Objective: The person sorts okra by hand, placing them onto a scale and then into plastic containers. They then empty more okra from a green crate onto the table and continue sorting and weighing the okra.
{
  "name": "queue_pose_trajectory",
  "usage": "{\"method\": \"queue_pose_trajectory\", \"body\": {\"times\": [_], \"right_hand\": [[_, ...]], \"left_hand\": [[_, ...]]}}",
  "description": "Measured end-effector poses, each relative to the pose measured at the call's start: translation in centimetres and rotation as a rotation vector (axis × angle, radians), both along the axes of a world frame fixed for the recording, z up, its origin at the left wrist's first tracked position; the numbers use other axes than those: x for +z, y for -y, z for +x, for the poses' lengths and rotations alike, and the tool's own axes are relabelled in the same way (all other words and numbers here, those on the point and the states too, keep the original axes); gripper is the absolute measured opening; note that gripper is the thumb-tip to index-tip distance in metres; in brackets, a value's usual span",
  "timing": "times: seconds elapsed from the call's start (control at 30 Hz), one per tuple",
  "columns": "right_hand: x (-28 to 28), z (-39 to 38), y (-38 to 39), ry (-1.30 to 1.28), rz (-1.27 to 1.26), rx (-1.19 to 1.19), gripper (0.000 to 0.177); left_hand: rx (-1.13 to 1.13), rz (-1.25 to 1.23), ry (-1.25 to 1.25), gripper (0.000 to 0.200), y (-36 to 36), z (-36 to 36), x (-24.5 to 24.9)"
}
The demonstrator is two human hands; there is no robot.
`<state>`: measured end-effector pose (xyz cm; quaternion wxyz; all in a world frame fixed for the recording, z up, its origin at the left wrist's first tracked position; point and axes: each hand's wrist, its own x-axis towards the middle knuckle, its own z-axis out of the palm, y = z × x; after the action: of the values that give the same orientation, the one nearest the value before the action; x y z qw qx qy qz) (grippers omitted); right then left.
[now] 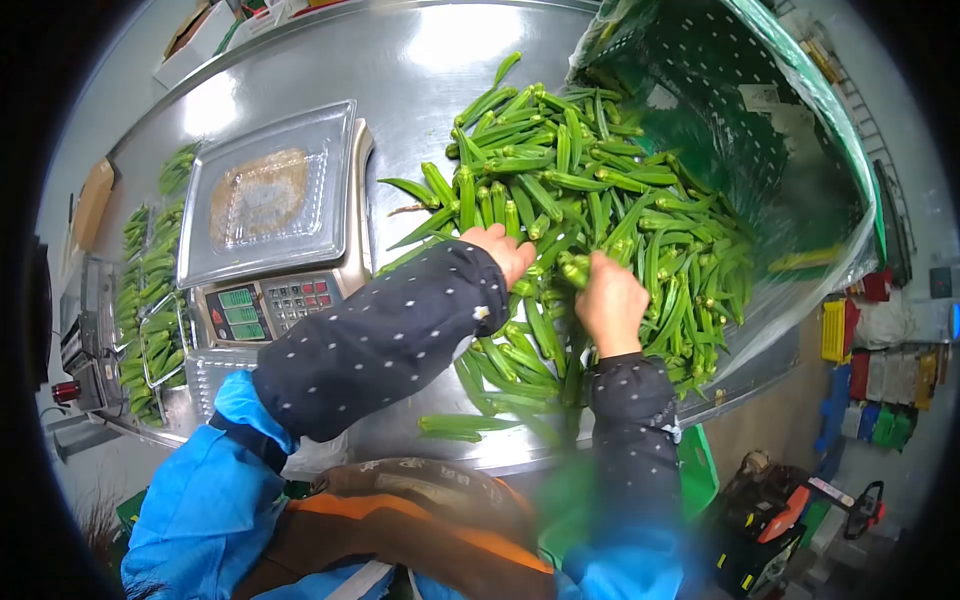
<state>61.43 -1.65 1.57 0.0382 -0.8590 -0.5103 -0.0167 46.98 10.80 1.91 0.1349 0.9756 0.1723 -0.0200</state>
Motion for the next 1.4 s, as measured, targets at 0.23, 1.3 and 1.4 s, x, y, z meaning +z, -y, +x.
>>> {"method": "queue_pose_trajectory", "body": {"times": [0.23, 1.3, 1.4], "right_hand": [[2.0, -0.5, 2.1, -0.018, -0.03, -0.079, 0.046], [-0.9, -4.1, 9.2, -2.203, 0.707, -0.447, 0.033], [-0.9, -8.7, 5.5, -2.291, 0.686, -0.496, 0.035]], "left_hand": [[0.295, -0.176, -0.243, 0.029, -0.7, -1.5, -1.9], [0.655, -1.523, 0.03, 0.022, -1.2, -11.1, -3.0], [0.85, -1.834, 0.314, 0.025, 1.0, -15.5, -1.5]]}}
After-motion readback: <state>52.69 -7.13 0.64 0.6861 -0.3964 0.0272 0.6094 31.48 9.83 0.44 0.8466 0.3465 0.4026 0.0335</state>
